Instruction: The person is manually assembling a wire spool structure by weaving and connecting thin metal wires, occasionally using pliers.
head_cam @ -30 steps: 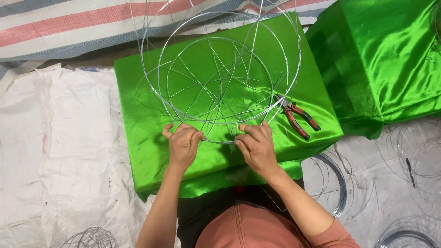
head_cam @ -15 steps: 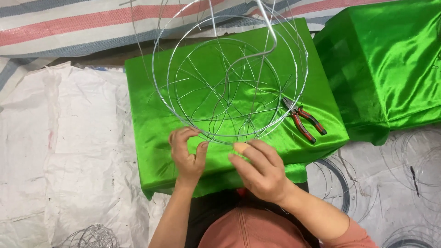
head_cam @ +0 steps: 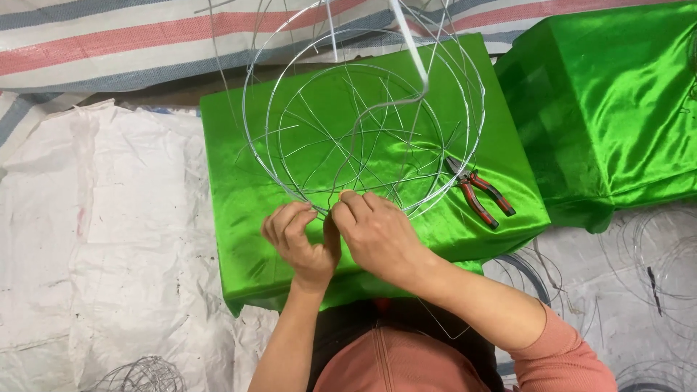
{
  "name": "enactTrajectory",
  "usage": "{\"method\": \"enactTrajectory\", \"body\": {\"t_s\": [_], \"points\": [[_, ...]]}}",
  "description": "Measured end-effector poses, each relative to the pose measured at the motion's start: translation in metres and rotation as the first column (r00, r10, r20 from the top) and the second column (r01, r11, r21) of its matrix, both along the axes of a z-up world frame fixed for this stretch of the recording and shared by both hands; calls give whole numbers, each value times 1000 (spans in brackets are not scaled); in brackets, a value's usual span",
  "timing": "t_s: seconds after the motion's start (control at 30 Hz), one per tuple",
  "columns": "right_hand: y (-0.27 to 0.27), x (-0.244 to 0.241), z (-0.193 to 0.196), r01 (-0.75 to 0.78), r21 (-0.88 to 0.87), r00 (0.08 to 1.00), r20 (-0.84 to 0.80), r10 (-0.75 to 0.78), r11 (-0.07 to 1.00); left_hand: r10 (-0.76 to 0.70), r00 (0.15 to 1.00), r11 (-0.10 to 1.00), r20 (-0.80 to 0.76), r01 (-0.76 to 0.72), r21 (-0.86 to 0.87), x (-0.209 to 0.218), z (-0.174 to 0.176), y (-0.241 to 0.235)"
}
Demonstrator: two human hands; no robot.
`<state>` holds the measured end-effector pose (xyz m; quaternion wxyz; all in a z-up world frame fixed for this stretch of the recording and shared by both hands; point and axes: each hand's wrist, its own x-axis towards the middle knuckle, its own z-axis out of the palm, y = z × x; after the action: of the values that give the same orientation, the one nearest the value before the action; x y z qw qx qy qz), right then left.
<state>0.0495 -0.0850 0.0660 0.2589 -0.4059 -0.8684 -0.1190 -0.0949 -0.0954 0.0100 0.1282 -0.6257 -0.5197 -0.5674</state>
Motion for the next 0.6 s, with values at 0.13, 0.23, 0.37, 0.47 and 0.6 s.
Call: {"method": "enactTrajectory", "body": {"t_s": [0.13,0.23,0.37,0.47,0.6], "points": [[0,6,-12,-29,-26,1000,-9,29,999,-46,992,999,120,46,6,8,3,-1],[0,10,-15,-29,-13,1000,-1,29,999,-17,993,999,120,22,-45,11,-3,-2],[2,13,-1,-64,-26,998,-29,63,998,-140,939,989,315,150,-10,17,-6,-3],[3,14,-2,-75,-13,997,-37,74,997,-161,902,982,401,185,-23,19,-6,-4],[5,12,-7,-79,18,996,-36,79,997,-116,883,981,454,173,-85,15,-10,-6]]}}
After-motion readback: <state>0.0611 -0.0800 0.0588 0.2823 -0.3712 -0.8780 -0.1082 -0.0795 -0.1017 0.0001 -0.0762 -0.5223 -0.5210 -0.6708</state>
